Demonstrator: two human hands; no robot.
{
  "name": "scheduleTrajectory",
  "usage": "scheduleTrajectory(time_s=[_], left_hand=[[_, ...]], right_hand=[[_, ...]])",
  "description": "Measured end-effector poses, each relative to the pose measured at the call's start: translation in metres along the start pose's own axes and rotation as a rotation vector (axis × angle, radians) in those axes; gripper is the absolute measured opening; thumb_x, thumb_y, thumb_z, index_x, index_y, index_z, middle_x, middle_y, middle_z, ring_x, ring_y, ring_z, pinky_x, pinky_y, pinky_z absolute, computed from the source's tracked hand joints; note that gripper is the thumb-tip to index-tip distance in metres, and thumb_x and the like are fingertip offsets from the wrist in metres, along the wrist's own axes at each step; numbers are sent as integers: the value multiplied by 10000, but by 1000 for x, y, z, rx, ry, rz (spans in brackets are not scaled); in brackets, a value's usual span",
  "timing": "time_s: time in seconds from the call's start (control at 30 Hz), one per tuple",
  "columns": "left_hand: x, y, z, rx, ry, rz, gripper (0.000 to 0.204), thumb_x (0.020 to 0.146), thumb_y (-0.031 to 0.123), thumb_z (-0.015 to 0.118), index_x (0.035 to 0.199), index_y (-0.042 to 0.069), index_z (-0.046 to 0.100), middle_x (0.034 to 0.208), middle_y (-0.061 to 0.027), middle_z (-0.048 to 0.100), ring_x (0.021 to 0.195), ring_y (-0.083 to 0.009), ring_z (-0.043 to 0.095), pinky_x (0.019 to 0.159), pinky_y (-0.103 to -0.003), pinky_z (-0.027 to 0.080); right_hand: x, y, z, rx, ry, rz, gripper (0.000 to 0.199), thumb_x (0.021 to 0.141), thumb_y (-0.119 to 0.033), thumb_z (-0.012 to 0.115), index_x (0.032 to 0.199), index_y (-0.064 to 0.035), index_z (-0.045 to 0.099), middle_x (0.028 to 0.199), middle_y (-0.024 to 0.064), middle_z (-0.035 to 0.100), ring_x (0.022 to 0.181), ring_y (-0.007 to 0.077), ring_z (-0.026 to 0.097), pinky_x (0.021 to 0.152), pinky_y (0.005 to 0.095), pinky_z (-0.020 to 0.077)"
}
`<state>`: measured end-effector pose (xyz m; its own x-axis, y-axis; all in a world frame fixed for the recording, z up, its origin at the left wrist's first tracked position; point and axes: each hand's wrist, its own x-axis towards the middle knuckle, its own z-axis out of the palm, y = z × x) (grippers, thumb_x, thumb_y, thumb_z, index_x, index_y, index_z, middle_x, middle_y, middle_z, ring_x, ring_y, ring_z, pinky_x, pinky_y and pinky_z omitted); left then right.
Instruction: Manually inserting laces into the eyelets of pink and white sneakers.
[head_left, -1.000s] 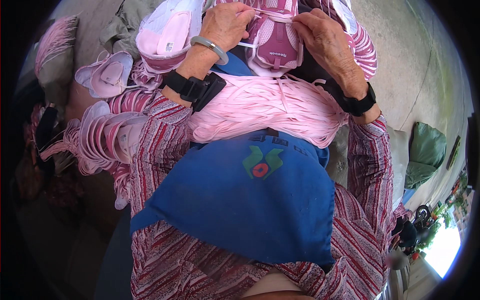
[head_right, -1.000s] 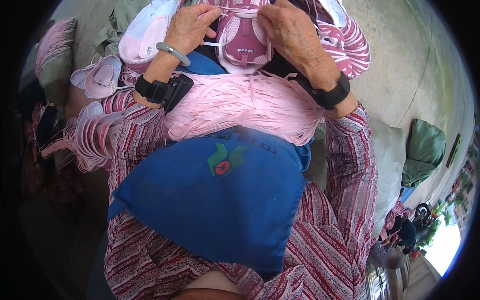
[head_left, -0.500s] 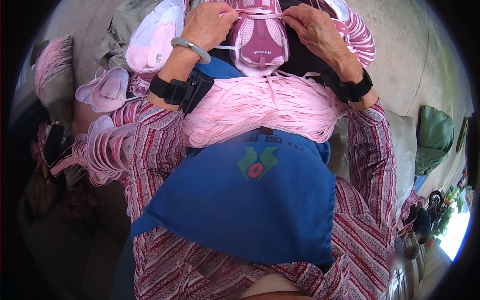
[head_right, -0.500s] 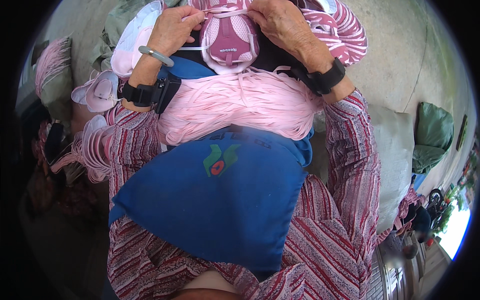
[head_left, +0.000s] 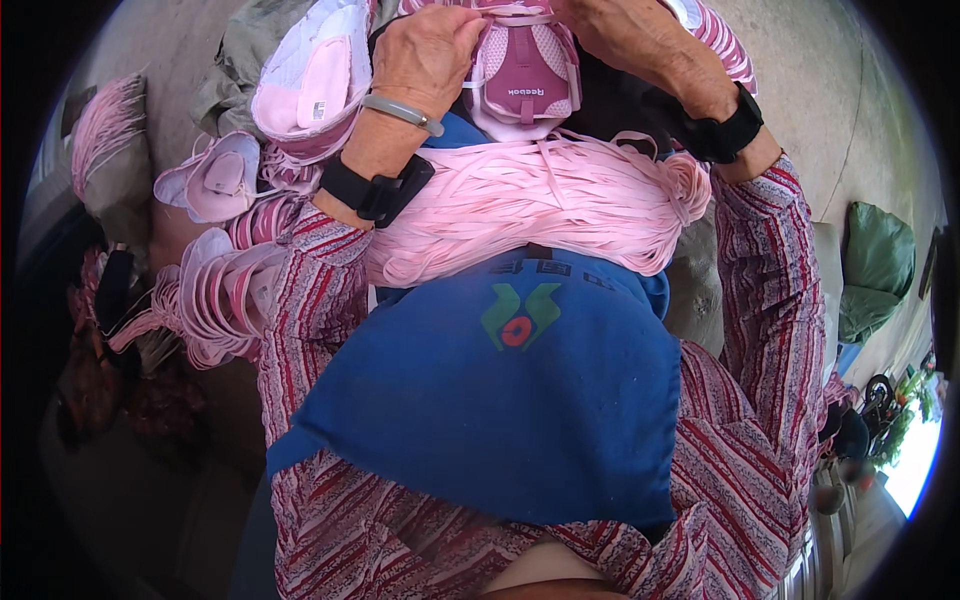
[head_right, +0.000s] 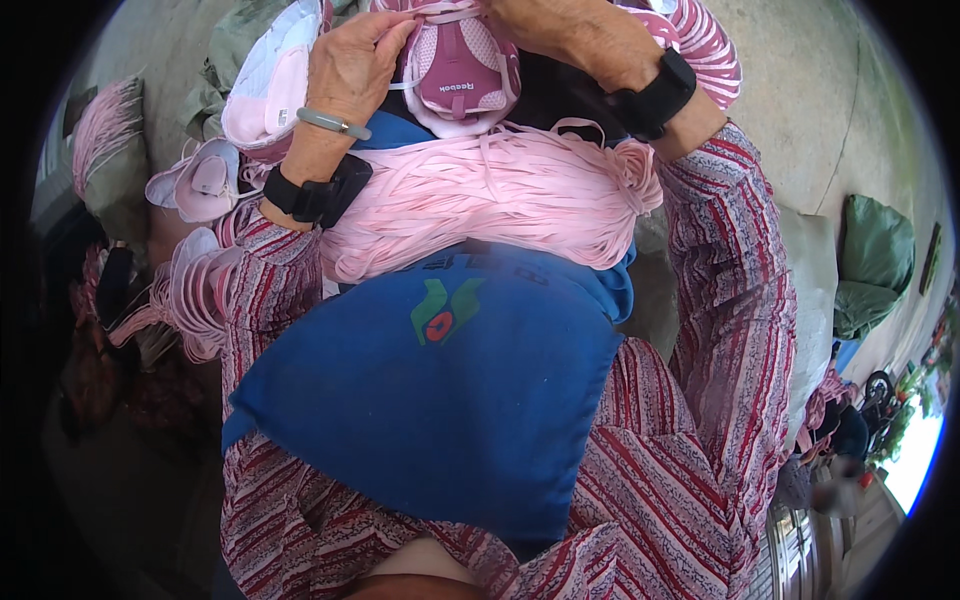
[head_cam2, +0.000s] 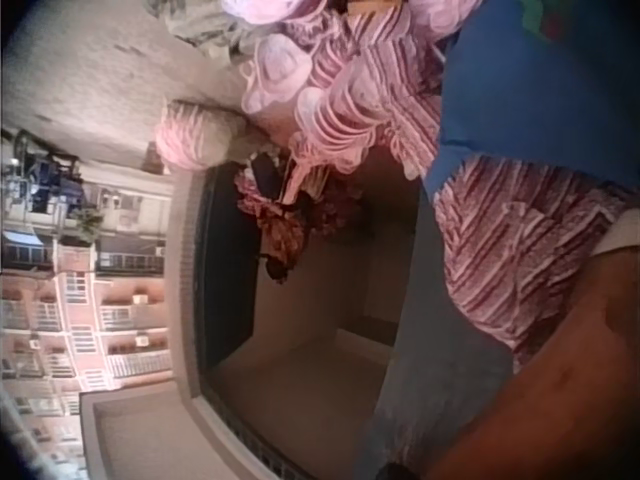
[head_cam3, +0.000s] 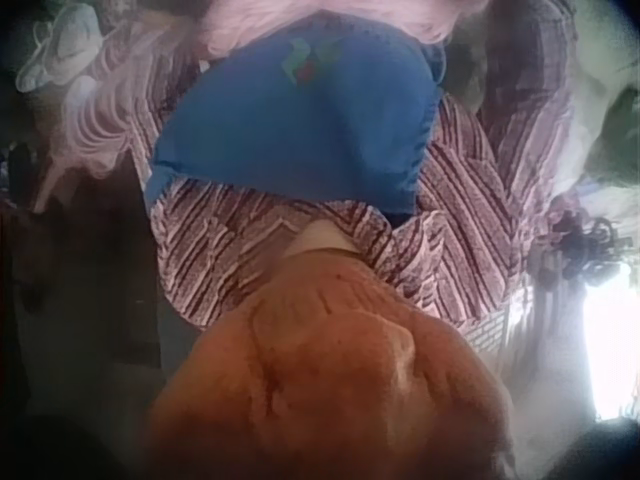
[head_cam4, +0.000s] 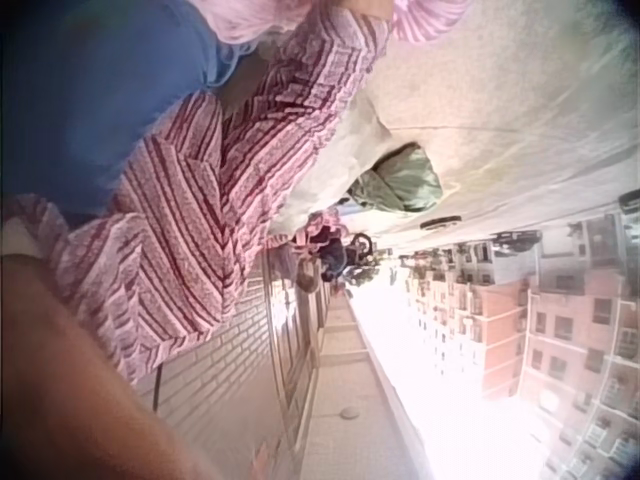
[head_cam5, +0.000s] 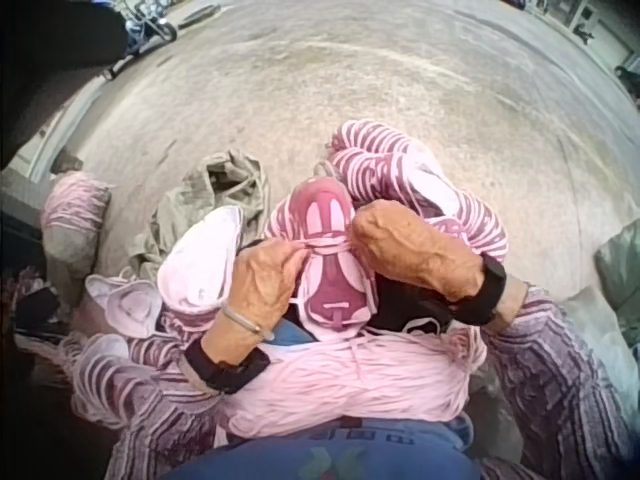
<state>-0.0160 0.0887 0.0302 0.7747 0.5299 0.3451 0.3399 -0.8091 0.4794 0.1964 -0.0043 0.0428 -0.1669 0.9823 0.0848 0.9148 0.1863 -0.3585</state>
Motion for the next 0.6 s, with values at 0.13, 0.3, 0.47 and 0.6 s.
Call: scheduleTrajectory(time_s=[0.13,0.3,0.47,0.6], left_hand=[[-11,10,3,153,-97,-25,348,881,252,635,1107,-12,621,1050,-188,642,956,-352,641,835,-415,520],[-11,14,10,309,-199,-38,282,838,146,617,1038,-53,620,996,-232,623,858,-345,655,761,-400,551],[-10,10,13,244,-93,31,236,796,103,637,980,-44,624,927,-210,613,810,-332,659,707,-380,558],[-12,3,16,224,-38,73,194,786,93,642,937,-27,625,889,-195,608,782,-330,663,682,-382,560]], right_hand=[[-9,10,0,252,37,77,252,866,-184,579,747,38,602,733,225,605,662,367,603,594,425,464],[-17,4,10,109,164,28,197,839,-133,571,721,23,595,658,209,564,631,374,580,592,437,461],[-8,6,10,2,99,-40,182,820,-129,575,693,1,581,632,192,560,616,374,575,599,435,467],[-15,0,10,148,171,14,187,792,-117,581,674,29,580,662,201,597,645,371,603,588,436,468]])
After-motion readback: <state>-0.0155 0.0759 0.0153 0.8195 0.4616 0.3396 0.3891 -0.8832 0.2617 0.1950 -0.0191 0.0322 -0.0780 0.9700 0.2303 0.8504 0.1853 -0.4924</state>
